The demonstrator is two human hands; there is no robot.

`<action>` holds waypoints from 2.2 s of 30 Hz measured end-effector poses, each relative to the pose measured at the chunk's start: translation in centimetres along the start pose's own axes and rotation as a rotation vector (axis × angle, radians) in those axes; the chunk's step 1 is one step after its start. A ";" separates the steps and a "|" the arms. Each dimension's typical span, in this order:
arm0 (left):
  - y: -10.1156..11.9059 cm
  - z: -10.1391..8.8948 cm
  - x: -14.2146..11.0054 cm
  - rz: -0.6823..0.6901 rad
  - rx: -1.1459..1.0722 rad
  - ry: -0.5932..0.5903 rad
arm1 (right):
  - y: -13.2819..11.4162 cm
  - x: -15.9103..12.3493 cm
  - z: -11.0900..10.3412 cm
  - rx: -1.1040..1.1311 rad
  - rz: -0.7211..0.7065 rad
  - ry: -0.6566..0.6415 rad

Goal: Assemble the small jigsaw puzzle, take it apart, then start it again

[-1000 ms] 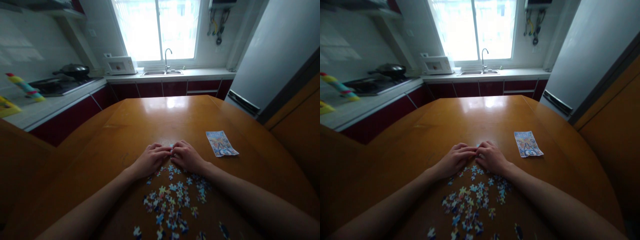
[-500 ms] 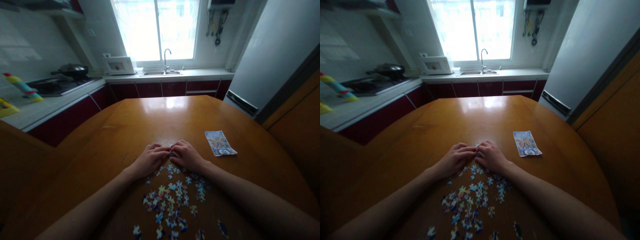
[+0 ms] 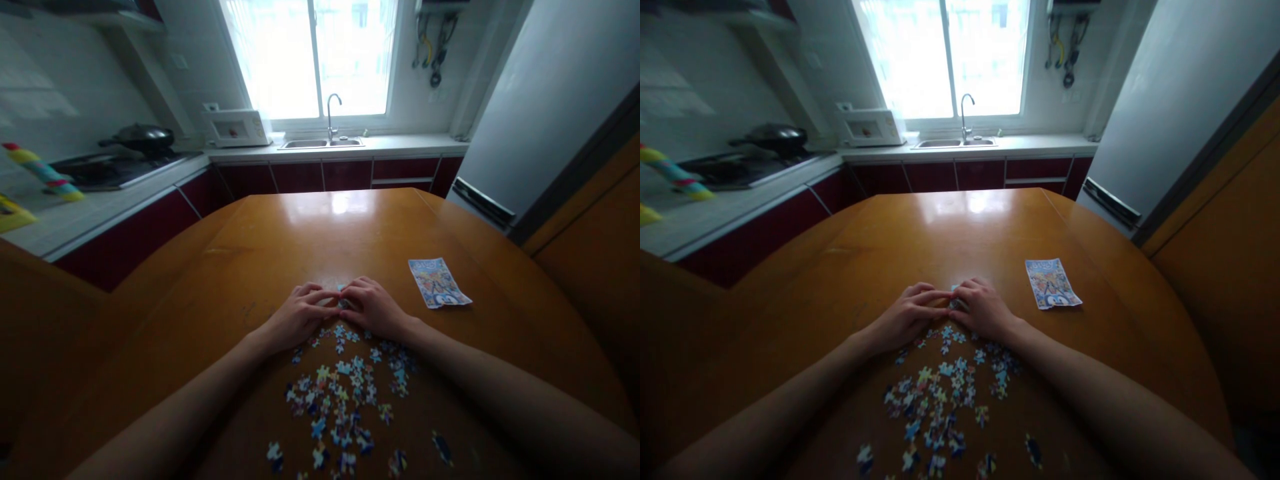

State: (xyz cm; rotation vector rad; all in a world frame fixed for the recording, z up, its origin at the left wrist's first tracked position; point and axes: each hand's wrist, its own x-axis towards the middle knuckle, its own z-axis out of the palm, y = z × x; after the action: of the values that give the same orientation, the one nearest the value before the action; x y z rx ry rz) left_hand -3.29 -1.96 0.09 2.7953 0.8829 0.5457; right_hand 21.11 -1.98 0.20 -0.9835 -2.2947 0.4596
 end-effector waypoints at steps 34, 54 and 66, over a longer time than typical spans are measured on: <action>0.5 -0.2 0.4 -0.046 -0.060 0.007 | 1.9 0.3 -1.1 0.142 -0.041 -0.060; 0.4 0.2 0.5 -0.057 -0.013 -0.006 | 3.0 0.5 -0.1 0.147 -0.011 0.007; 0.1 0.3 0.5 -0.044 -0.025 0.000 | 2.9 0.6 -0.2 0.140 -0.014 0.014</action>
State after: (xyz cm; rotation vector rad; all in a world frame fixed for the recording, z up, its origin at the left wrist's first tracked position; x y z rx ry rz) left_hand -2.74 -1.76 -0.01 2.7465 0.9295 0.5466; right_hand 22.42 0.37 -0.94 -0.8980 -2.2224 0.5972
